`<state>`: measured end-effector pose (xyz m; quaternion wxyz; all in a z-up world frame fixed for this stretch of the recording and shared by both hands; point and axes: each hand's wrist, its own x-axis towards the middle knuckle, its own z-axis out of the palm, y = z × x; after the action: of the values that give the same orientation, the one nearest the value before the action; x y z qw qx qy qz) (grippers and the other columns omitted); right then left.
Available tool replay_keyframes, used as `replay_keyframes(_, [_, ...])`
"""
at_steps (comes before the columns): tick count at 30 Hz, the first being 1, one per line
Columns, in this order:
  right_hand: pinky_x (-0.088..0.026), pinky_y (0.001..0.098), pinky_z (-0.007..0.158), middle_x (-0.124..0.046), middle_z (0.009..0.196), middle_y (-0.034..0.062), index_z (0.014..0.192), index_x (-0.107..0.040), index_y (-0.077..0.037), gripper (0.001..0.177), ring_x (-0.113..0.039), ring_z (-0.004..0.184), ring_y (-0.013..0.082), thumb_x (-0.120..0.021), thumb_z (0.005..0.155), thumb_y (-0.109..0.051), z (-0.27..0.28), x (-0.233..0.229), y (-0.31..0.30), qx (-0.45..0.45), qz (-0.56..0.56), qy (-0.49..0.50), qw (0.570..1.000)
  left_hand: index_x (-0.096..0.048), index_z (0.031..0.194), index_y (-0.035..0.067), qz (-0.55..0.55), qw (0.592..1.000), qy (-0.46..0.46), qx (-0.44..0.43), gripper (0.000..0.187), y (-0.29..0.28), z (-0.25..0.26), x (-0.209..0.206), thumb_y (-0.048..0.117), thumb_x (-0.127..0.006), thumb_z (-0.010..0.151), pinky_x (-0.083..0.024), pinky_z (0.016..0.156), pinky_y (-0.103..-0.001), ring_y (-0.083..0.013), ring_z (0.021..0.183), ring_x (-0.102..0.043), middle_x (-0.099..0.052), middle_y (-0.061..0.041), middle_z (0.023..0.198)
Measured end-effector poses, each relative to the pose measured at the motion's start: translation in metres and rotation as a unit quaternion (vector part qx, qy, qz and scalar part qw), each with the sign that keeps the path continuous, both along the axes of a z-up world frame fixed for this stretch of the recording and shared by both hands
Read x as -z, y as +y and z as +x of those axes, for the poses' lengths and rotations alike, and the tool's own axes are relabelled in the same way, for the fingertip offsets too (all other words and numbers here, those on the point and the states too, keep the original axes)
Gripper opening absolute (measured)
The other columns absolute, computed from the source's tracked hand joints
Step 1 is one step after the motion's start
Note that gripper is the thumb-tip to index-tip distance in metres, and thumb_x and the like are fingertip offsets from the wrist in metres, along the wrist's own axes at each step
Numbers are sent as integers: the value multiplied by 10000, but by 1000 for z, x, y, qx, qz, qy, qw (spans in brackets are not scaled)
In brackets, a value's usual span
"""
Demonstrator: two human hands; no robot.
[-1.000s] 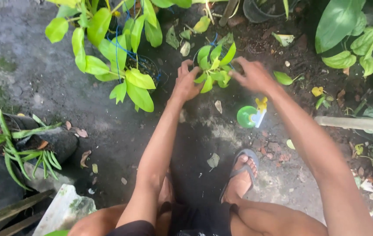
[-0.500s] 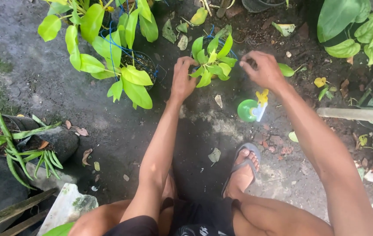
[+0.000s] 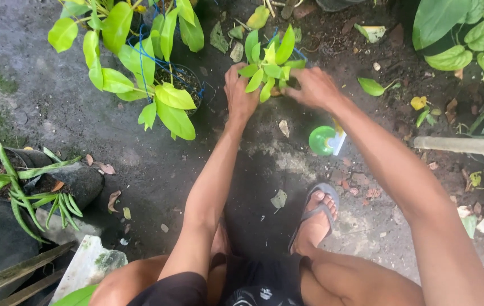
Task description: Spraying plant leaves with a hand sprayer and tying stems to support structures with string.
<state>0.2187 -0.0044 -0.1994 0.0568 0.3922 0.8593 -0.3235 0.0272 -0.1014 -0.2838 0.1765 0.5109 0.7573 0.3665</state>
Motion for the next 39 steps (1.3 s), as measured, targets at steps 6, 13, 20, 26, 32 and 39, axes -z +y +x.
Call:
replay_keyframes(6, [-593,409,644,-659,766,158,985,-694,39,217,-673,647,259,-757,1013,-167,-11,17,-9,84,64,74,992,-733,1216,113,-19,1000,-6,-15,297,5,3,12,244,-739,949,-544,986,-649,-349,1311,-520,-512,-58,1304])
replay_keyframes(13, [-611,481,694,-706,780,123,988,-739,0,153,-748,727,289,-822,874,-60,-34,47,-7,185,82,118,972,-722,1209,121,-38,999,18,-19,291,8,11,20,204,-747,931,-471,1062,-658,-265,1283,-532,-514,-10,1190])
replay_keyframes(20, [-548,440,526,-643,694,81,757,-612,-63,189,-626,618,254,-742,772,73,-43,69,14,260,39,24,965,-769,1035,79,-13,997,61,-44,329,12,11,17,189,-897,752,-491,864,-598,-338,1139,-550,-576,-65,1202])
replay_keyframes(26, [-566,377,530,-591,652,16,730,-554,-79,293,-596,605,192,-612,698,206,-43,84,19,246,66,20,967,-779,992,105,-20,996,70,-49,263,14,13,10,275,-851,804,-493,860,-607,-344,1132,-539,-566,-66,1184])
replay_keyframes(32, [-409,365,452,-533,603,28,677,-530,-92,411,-485,515,157,-814,950,-206,-31,58,18,200,-9,17,980,-760,1061,98,-32,995,89,-44,268,16,12,15,269,-783,856,-473,885,-620,-367,1149,-513,-531,-91,1186])
replay_keyframes(39, [-290,267,395,-383,537,-38,741,-536,-105,447,-310,415,108,-751,1077,-305,0,49,13,109,-67,7,992,-770,1142,61,-85,988,123,-47,314,21,12,11,85,-735,830,-423,988,-597,-343,1218,-477,-538,-120,1277])
